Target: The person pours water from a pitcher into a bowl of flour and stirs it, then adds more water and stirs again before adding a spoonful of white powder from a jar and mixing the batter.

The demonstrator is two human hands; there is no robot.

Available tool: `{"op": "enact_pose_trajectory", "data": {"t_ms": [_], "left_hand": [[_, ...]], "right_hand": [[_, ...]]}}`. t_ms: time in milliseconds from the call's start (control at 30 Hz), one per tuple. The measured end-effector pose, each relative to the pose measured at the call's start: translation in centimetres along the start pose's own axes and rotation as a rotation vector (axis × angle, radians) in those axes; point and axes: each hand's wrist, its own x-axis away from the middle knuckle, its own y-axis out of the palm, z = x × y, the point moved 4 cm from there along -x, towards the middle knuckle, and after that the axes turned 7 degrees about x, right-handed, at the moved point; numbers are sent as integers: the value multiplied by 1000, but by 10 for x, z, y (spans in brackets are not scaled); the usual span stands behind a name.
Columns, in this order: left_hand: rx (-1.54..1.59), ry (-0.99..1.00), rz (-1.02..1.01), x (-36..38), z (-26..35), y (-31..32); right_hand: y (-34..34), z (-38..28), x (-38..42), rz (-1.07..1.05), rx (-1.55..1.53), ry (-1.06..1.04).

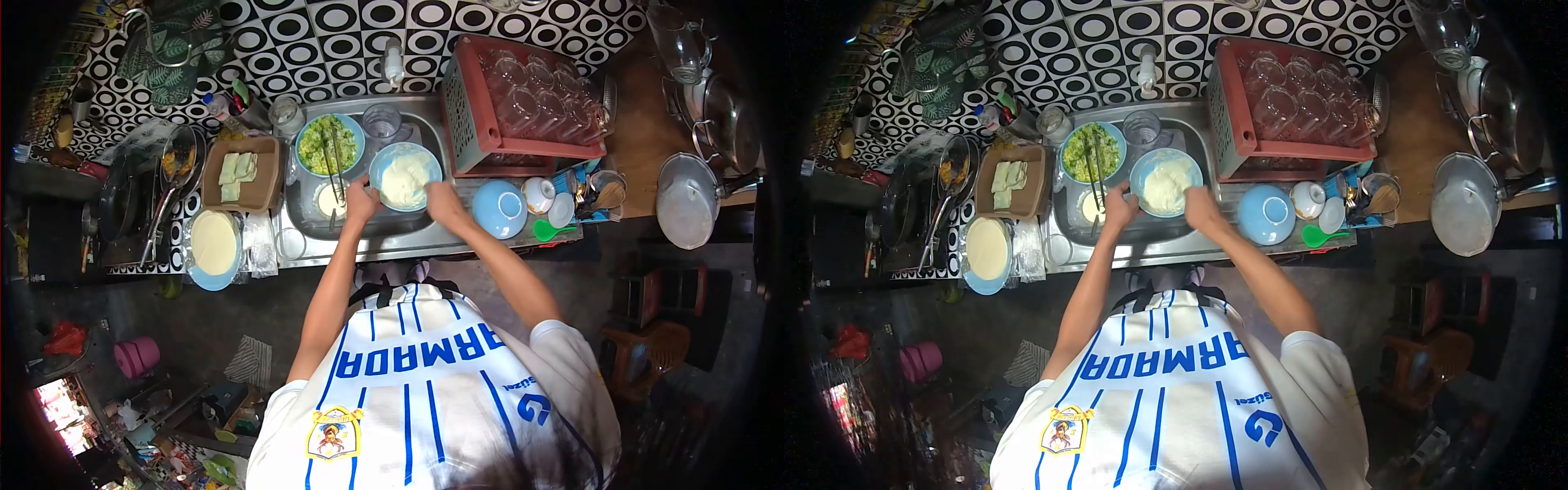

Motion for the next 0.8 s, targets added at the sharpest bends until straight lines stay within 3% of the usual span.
{"op": "enact_pose_trajectory", "data": {"t_ms": [100,233,267,367,400,500,533,600,667,700,767,800], "left_hand": [[82,-58,32,9,18,-1],[89,-66,8,9,15,-3],[69,-23,6,1,-6,0],[109,-41,-23,4,9,0],[135,-73,-32,8,15,-1],[149,-70,-22,4,7,-1],[137,-75,-28,4,8,0],[108,-91,-43,9,21,-2],[-45,88,-13,3,5,-1],[-125,181,0,0,-2,-2],[-55,119,-18,-8,-18,-1],[-19,82,-32,-8,-25,2]], "right_hand": [[-26,-17,2,17,-95,-170],[-3,2,-6,-1,54,28],[20,2,-2,-50,82,-57],[-24,-10,0,129,-135,-102],[-43,-13,-3,58,-76,108],[-6,-20,9,-56,-1,-56],[-11,-26,17,1,-176,-40],[-28,-16,5,91,-158,77],[-16,-1,-3,93,-118,175],[-10,-12,3,47,-125,85],[-3,-26,16,-33,-120,-98],[-7,-19,12,22,-103,-35]]}}
